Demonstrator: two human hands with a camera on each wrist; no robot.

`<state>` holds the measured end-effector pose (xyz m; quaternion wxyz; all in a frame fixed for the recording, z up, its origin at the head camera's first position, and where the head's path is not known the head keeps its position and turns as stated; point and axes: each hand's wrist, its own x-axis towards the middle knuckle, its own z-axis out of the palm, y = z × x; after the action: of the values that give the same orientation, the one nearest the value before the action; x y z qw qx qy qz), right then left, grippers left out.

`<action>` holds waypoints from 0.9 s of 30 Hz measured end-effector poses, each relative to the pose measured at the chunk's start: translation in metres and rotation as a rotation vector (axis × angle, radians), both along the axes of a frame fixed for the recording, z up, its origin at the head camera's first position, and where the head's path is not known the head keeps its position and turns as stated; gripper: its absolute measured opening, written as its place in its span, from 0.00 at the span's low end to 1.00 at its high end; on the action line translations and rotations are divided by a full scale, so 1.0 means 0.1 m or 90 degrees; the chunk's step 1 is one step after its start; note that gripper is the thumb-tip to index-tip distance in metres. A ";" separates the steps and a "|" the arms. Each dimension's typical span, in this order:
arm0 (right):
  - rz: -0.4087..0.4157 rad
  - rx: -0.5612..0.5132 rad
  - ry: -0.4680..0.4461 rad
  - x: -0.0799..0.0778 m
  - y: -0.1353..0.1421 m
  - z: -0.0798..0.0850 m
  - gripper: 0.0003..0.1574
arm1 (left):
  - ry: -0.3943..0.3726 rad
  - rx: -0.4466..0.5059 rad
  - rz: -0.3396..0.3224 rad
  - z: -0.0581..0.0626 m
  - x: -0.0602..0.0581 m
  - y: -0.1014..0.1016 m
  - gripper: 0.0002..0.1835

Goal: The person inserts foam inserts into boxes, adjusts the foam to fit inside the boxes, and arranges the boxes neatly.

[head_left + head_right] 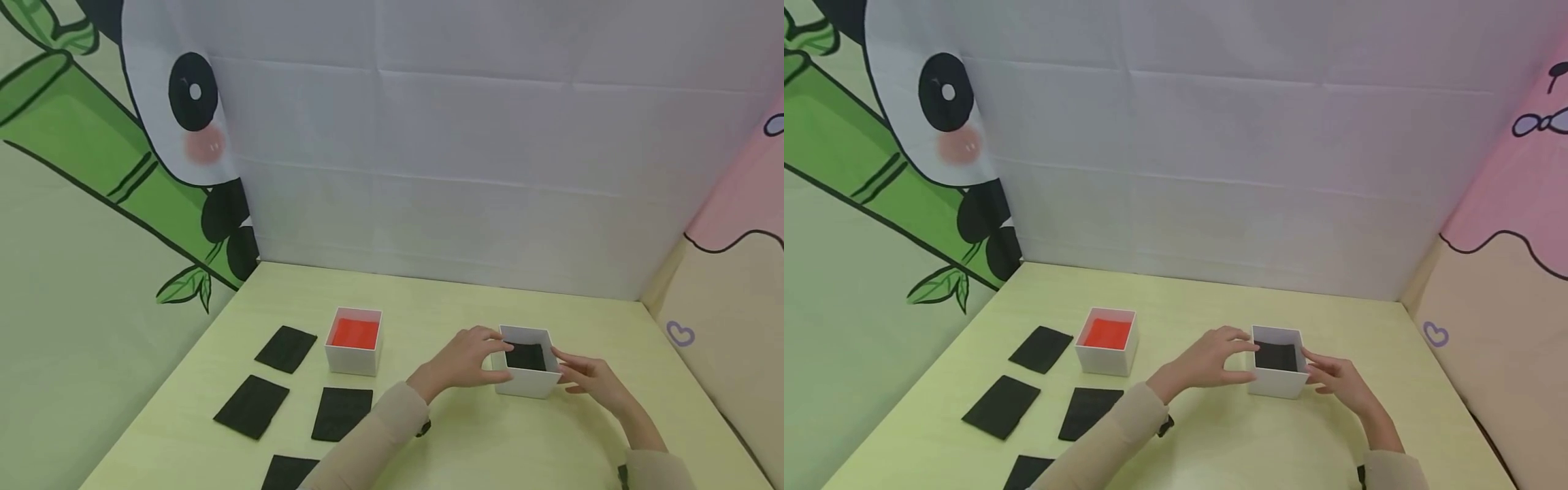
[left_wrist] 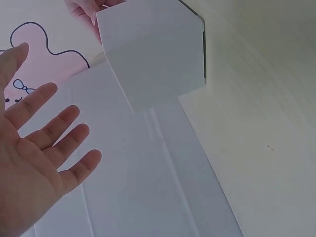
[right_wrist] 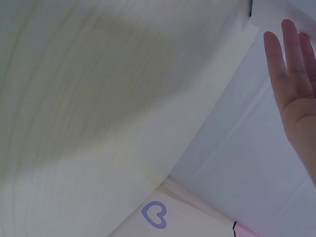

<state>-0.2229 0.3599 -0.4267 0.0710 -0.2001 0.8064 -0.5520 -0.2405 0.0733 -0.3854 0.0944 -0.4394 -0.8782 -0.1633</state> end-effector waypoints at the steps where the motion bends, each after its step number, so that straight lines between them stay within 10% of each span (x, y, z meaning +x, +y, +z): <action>1: -0.003 0.002 -0.004 0.00 0.00 0.00 0.26 | -0.005 0.004 0.001 0.01 0.01 -0.02 0.24; 27: -0.022 0.018 -0.025 0.02 0.00 -0.04 0.25 | -0.071 0.073 0.018 0.00 0.29 -0.56 0.23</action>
<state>-0.2212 0.3598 -0.4310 0.0803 -0.1738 0.8160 -0.5454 -0.2111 0.0169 -0.3849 0.0727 -0.4112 -0.8774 -0.2361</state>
